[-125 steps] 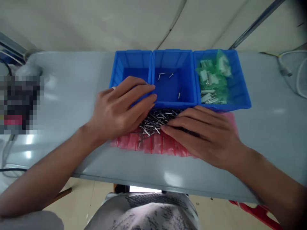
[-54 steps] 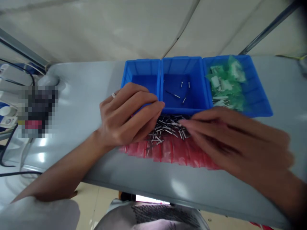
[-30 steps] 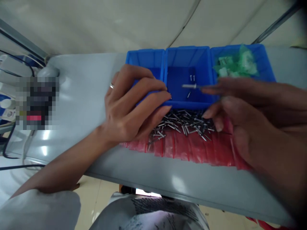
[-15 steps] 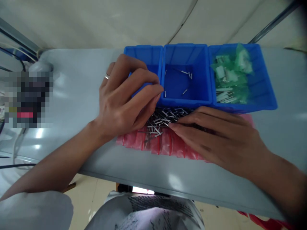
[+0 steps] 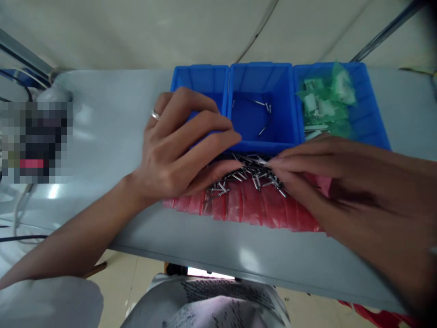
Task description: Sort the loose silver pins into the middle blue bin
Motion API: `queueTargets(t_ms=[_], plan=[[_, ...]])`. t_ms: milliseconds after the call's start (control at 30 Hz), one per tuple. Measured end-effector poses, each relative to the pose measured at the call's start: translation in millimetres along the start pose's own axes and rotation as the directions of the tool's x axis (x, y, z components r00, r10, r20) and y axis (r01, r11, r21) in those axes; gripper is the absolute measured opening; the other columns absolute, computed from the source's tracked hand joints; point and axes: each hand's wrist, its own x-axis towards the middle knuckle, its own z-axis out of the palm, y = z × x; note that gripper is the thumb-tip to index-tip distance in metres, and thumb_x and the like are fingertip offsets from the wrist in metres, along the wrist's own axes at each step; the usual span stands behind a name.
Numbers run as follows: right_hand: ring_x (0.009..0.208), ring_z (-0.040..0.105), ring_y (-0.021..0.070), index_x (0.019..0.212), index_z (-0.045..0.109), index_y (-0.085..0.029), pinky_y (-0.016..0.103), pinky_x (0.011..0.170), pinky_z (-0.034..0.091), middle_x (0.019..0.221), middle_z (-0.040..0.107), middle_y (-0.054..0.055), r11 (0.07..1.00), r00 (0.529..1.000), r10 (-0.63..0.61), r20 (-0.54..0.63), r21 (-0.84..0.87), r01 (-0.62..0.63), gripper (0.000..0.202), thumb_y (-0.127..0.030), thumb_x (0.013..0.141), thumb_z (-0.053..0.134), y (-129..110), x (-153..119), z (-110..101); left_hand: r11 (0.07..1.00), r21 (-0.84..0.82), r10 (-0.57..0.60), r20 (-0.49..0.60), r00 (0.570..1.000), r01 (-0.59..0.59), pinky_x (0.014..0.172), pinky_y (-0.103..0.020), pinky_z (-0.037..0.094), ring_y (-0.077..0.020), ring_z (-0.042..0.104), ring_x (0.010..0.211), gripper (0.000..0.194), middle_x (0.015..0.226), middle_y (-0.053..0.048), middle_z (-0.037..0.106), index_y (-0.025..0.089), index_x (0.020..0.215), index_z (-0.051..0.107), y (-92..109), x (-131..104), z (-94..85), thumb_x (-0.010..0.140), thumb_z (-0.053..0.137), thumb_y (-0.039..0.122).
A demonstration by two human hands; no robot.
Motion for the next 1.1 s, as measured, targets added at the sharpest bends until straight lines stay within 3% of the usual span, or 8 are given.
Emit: queueTargets(t_ms=[200,333,467,567,800,900,1000,1100], plan=[[0.101,0.072,0.0238,0.113,0.077,-0.037,0.041,0.078,0.068,0.104,0.073,0.001,0.989,0.995,0.094,-0.022,0.119,-0.091,0.028,-0.050,0.088,0.079,0,2,1,1.000,-0.003,0.028,-0.039,0.999,-0.028,0.074,-0.046,0.055,-0.0285,0.074,0.096,0.020,0.103,-0.003,0.080,0.019,0.105,0.068,6,3,-0.9,0.090,0.080,0.023],[0.093,0.074,0.0218,0.113,0.077,-0.037,0.037,0.070,0.067,0.100,0.075,0.000,0.967,0.984,0.173,-0.046,0.195,-0.161,0.028,-0.046,0.086,0.081,-3,4,1,0.994,-0.065,-0.091,0.021,0.996,0.093,0.082,-0.047,0.056,-0.0269,0.072,0.101,0.026,0.108,-0.006,0.079,0.018,0.115,0.064,9,5,-4.1,0.096,0.076,0.031],[0.078,0.073,0.0143,0.103,0.079,-0.033,0.028,0.051,0.056,0.093,0.078,-0.004,0.909,0.928,0.368,-0.066,0.236,-0.343,0.013,-0.035,0.091,0.079,-13,5,1,1.000,-0.002,0.019,-0.047,0.999,-0.019,0.076,-0.042,0.055,-0.0241,0.073,0.096,0.006,0.104,0.000,0.079,0.023,0.100,0.066,6,2,0.8,0.099,0.069,0.028],[0.070,0.070,0.0090,0.098,0.080,-0.032,0.024,0.043,0.047,0.091,0.079,-0.008,0.883,0.897,0.435,-0.080,0.233,-0.408,0.009,-0.030,0.090,0.080,-18,6,1,0.999,-0.008,0.032,-0.072,0.997,-0.032,0.073,-0.043,0.053,-0.0253,0.073,0.094,0.015,0.103,0.001,0.079,0.023,0.094,0.066,6,1,4.2,0.103,0.061,0.034],[0.079,0.072,0.0043,0.099,0.079,-0.028,0.017,0.068,0.060,0.093,0.079,-0.010,0.904,0.931,0.358,-0.066,0.273,-0.328,0.011,-0.022,0.089,0.079,-16,6,4,0.991,-0.117,-0.074,-0.050,0.996,0.068,0.083,-0.040,0.054,-0.0228,0.071,0.101,0.011,0.106,-0.006,0.077,0.015,0.097,0.064,19,6,0.5,0.100,0.069,0.024],[0.083,0.073,0.0048,0.098,0.080,-0.027,0.017,0.074,0.062,0.093,0.079,-0.010,0.913,0.947,0.318,-0.050,0.286,-0.292,0.013,-0.018,0.089,0.078,-16,6,4,0.989,-0.138,-0.066,-0.044,0.997,0.059,0.087,-0.041,0.054,-0.0239,0.071,0.102,0.021,0.107,-0.008,0.077,0.013,0.101,0.066,18,5,1.5,0.105,0.063,0.033],[0.072,0.071,0.0072,0.103,0.081,-0.029,0.022,0.062,0.063,0.095,0.079,-0.008,0.889,0.905,0.409,-0.119,0.277,-0.366,0.018,-0.019,0.089,0.078,-17,8,2,0.989,-0.126,-0.080,-0.056,0.995,0.073,0.086,-0.043,0.056,-0.0261,0.071,0.101,0.035,0.109,-0.011,0.076,0.011,0.113,0.065,13,3,2.3,0.100,0.072,0.042],[0.084,0.077,0.0181,0.131,0.073,-0.031,0.031,0.053,0.065,0.126,0.076,0.000,0.806,0.865,0.496,-0.072,0.409,-0.428,0.040,-0.019,0.093,0.072,-16,11,-3,0.991,-0.070,-0.117,-0.071,0.991,0.112,0.085,-0.045,0.057,-0.0272,0.071,0.098,0.034,0.109,-0.011,0.076,0.011,0.115,0.064,8,2,1.8,0.093,0.079,0.032]])
